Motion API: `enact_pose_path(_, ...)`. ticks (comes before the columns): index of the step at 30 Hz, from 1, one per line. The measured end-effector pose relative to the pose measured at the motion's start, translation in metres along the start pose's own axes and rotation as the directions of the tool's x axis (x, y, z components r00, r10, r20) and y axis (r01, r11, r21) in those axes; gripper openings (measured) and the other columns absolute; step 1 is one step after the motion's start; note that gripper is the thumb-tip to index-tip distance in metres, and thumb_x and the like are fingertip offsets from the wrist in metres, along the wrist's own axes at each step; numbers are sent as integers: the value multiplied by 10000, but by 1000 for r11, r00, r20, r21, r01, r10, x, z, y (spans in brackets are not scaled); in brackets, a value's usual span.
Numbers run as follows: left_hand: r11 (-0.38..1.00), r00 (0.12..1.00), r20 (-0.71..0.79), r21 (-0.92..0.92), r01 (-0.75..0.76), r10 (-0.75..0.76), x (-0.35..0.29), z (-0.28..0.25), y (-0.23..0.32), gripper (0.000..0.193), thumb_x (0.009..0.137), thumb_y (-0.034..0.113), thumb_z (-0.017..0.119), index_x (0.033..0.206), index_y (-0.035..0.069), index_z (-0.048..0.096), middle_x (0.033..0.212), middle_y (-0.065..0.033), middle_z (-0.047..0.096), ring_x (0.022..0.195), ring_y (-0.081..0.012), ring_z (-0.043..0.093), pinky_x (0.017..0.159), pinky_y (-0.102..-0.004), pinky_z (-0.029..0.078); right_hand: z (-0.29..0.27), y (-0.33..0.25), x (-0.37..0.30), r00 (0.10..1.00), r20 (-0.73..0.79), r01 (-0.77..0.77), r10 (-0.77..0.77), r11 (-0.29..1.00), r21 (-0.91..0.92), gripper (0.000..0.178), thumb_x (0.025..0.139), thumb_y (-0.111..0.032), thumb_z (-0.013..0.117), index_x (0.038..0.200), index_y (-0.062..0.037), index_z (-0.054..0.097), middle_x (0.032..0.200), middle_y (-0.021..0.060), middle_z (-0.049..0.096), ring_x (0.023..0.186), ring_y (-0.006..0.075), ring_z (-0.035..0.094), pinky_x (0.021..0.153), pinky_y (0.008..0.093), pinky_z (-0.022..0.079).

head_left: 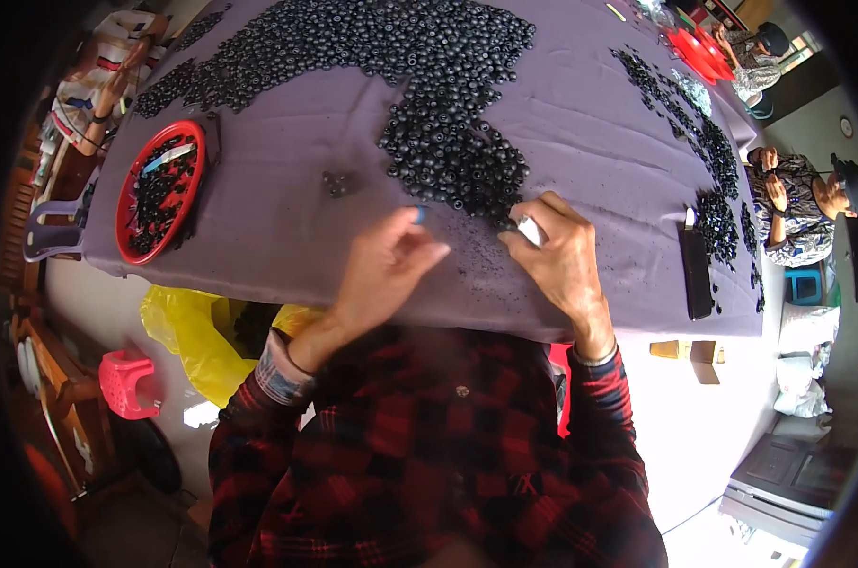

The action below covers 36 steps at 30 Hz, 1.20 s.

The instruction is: The person picks up small rubber pieces, trims excess material from each piece using a small blade, and sets them on the table.

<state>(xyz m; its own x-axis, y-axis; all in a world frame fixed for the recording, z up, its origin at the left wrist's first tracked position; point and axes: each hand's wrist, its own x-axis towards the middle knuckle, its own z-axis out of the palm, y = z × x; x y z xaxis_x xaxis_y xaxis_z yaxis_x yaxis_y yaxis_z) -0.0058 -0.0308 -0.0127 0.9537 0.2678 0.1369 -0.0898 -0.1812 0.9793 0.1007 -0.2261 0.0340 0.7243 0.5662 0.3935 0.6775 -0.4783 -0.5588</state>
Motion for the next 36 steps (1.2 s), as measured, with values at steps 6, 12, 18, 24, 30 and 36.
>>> enact_pose_path(6,815,953,241,-504,284,-184,-7,9,26,274,888,23,615,1131,80,503,887,-29,601,729,-104,538,635,-250,448,9,-42,-7,990,58,109,-128,962,250,207,665,37,703,840,-45,628,775,53,571,660,198,587,586,296,468)
enact_pose_path(12,724,942,282,-609,324,-184,-6,2,12,328,865,35,657,1145,104,500,901,-15,627,745,-84,550,645,-235,435,8,-48,1,980,125,100,-157,922,373,238,667,20,749,857,-41,620,791,54,576,680,207,601,586,314,480)
enact_pose_path(18,556,893,426,-712,429,-143,-2,-13,19,245,882,63,646,1088,118,526,909,33,618,823,-83,593,705,-241,475,12,-42,12,950,198,65,-240,775,629,287,688,-7,797,951,-34,684,834,35,597,742,144,570,639,276,458)
enact_pose_path(24,521,906,397,-747,412,-146,-1,-7,9,217,888,74,646,1067,122,534,883,29,622,820,-93,610,707,-258,500,16,-42,7,965,121,141,-233,849,510,218,742,10,749,942,-20,671,845,51,603,717,165,642,613,290,521)
enact_pose_path(30,565,906,384,-713,414,-180,4,-8,11,204,888,83,654,1057,113,544,883,27,625,802,-91,612,702,-263,506,15,-42,10,970,117,138,-215,874,466,254,709,16,745,948,-31,671,856,59,610,739,193,626,638,304,510)
enact_pose_path(36,598,917,370,-704,383,-152,4,-11,3,229,889,84,649,1093,99,547,908,14,640,803,-95,623,701,-273,515,17,-43,10,962,122,170,-246,882,440,256,707,19,738,948,-35,670,846,58,604,731,198,621,631,303,507)
